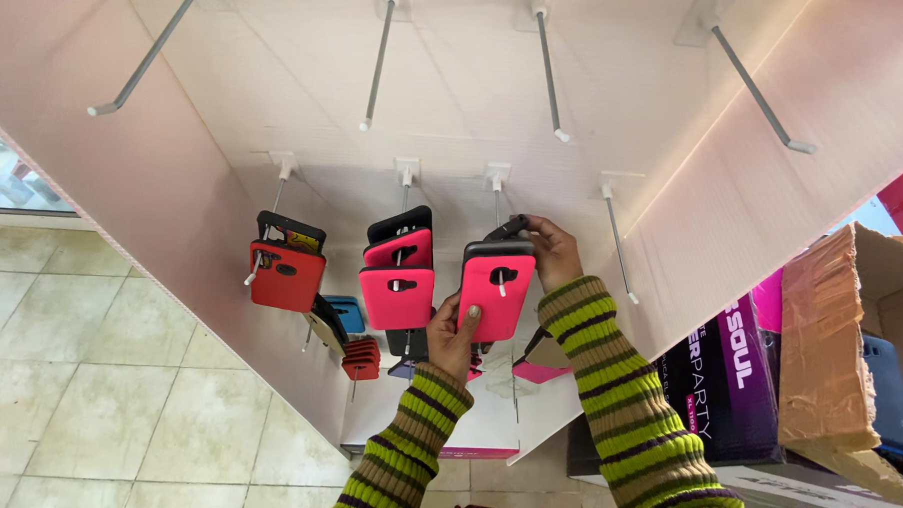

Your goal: The person takes phone cases one at a time from a box and hangs them onto the hooks of a retail display stand.

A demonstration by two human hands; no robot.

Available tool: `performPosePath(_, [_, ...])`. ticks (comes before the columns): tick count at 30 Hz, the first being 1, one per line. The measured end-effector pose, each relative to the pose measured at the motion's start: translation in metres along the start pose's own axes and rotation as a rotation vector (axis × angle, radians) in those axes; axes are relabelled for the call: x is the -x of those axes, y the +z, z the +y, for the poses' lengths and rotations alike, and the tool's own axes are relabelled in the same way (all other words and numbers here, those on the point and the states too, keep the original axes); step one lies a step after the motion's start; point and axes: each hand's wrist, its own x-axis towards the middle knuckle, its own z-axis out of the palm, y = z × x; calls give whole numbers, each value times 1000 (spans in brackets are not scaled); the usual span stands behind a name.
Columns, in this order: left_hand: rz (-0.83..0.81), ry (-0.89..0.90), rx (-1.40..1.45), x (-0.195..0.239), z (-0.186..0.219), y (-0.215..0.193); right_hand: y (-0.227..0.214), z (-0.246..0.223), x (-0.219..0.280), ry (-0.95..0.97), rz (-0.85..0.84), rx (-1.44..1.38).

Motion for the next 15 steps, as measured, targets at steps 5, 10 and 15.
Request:
performPosePath(5, [11, 86, -50, 1, 10, 9, 3, -6, -1, -76, 86, -63])
performPosePath(10, [11, 118, -113, -1, 17, 16, 10, -26, 1, -75, 145, -16])
performPosePath(15, [41, 112, -183, 1, 30, 27, 6, -9, -1, -67, 172, -60])
